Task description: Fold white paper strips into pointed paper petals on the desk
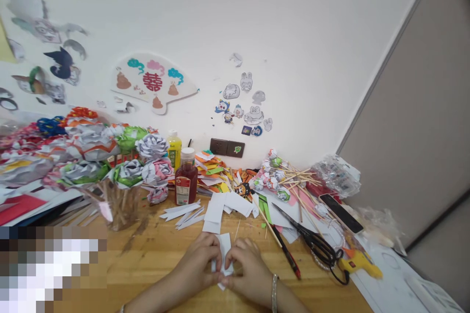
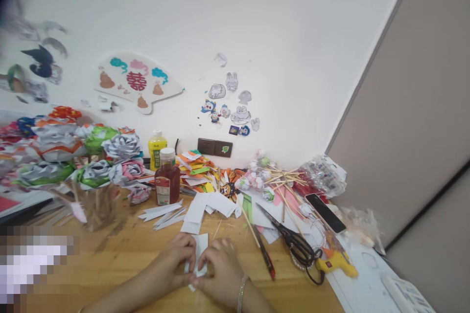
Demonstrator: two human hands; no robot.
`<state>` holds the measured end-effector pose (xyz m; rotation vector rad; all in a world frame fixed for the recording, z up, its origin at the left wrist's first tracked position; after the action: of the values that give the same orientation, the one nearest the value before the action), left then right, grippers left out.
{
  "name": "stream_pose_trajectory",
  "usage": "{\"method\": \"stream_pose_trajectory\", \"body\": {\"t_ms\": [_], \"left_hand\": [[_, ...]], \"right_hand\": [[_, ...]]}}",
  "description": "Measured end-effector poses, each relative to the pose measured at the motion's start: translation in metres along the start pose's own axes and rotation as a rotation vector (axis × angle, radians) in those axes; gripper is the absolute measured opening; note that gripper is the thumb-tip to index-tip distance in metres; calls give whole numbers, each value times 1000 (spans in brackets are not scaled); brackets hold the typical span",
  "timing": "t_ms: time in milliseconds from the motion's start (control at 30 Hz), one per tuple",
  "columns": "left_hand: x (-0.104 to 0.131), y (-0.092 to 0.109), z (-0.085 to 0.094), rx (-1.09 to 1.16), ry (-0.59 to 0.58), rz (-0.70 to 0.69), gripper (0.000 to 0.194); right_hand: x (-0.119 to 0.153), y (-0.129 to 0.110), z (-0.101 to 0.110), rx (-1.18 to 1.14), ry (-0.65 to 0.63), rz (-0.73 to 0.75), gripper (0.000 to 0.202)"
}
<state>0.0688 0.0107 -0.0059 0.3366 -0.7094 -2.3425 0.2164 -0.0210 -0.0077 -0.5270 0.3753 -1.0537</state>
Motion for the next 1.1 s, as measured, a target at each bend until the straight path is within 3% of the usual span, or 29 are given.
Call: {"method": "stream_pose_trajectory", "body": {"t_ms": [267, 600, 1100], "left_hand": [[2, 5, 4, 15, -32, 43, 11], [-1, -2, 1, 6, -13, -1, 11], [-1, 6, 2, -31, -23, 89, 13]], "right_hand": [[1, -1, 7, -49, -57, 40, 13], [-1, -1, 3, -49, -9, -1, 19], [-1, 4, 1, -6, -6, 51, 25]]}}
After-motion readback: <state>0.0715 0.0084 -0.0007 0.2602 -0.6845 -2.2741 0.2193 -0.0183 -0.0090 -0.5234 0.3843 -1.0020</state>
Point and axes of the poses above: each hand's wrist, its own x-axis away from the middle knuckle, its own z-axis out of the back of the hand, y = z × x, the point moved 3 cm from there along -x, towards the middle knuckle, and after that the axes turned 13 degrees about -y, right-handed, at the moved point
